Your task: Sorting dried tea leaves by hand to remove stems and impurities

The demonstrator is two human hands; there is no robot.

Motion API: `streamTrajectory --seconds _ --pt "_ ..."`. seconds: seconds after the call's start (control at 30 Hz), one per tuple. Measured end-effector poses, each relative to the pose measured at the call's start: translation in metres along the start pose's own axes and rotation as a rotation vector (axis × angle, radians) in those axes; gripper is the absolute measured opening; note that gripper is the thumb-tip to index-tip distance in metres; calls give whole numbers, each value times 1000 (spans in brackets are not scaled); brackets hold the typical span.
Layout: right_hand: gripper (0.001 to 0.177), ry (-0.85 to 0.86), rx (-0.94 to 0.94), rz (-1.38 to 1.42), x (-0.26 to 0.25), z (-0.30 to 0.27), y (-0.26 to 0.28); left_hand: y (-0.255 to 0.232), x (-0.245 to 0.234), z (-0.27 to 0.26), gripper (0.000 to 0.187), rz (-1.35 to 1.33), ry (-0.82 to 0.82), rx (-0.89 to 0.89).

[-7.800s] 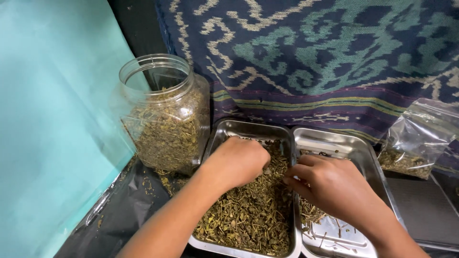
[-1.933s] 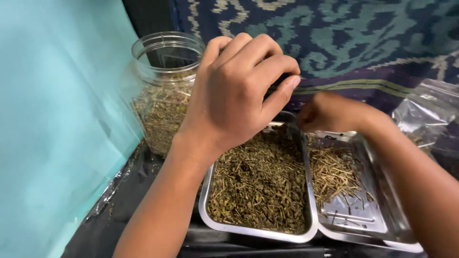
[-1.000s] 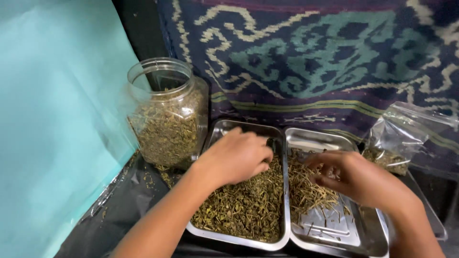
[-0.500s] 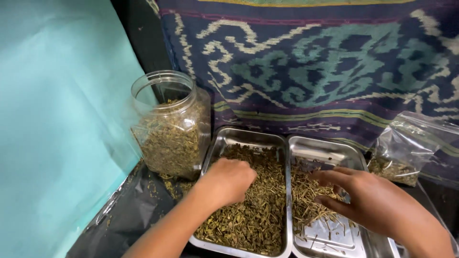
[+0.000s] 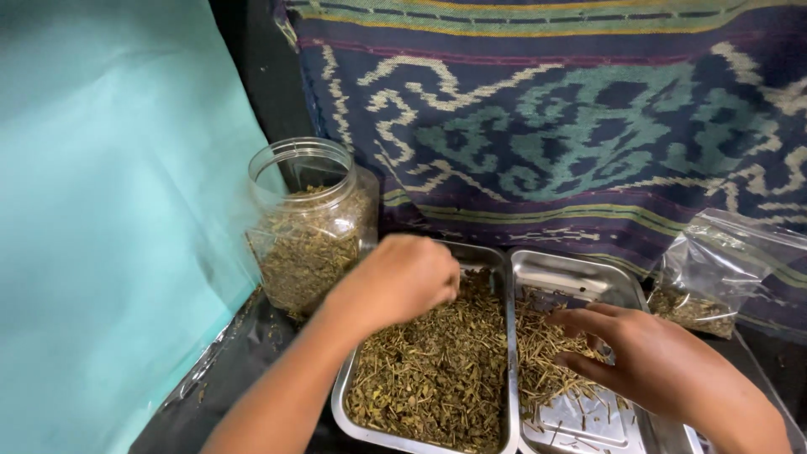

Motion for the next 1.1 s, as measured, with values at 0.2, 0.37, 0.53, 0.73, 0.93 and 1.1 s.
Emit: streamTrajectory --seconds 0.2,0.37,0.53,0.73,0.93,1.1 --pt "47 -14 14 -23 1 -1 1 7 -56 -7 18 -119 -147 -58" --pt "37 -252 -106 42 -18 -18 23 -14 -31 -8 18 -193 -33 -111" --pt "24 -691 -352 300 -52 -55 58 -38 10 4 18 -169 -24 40" --pt "20 -817 -402 385 -49 -62 73 -59 21 6 15 -94 -123 190" --pt "9 -861 -395 432 -49 -61 76 -65 23 6 8 -100 -272 296" --pt "9 -844 -331 497 -49 -60 73 -67 25 5 7 -160 -282 290"
Point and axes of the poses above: each hand's wrist, its own z-axis towards the middle knuckle, its own x-axis out of the palm, y = z × x, the point moved 8 cm from there along z, towards the middle knuckle, and after that the axes turned 8 degrees about x, right-handed, at the moved point
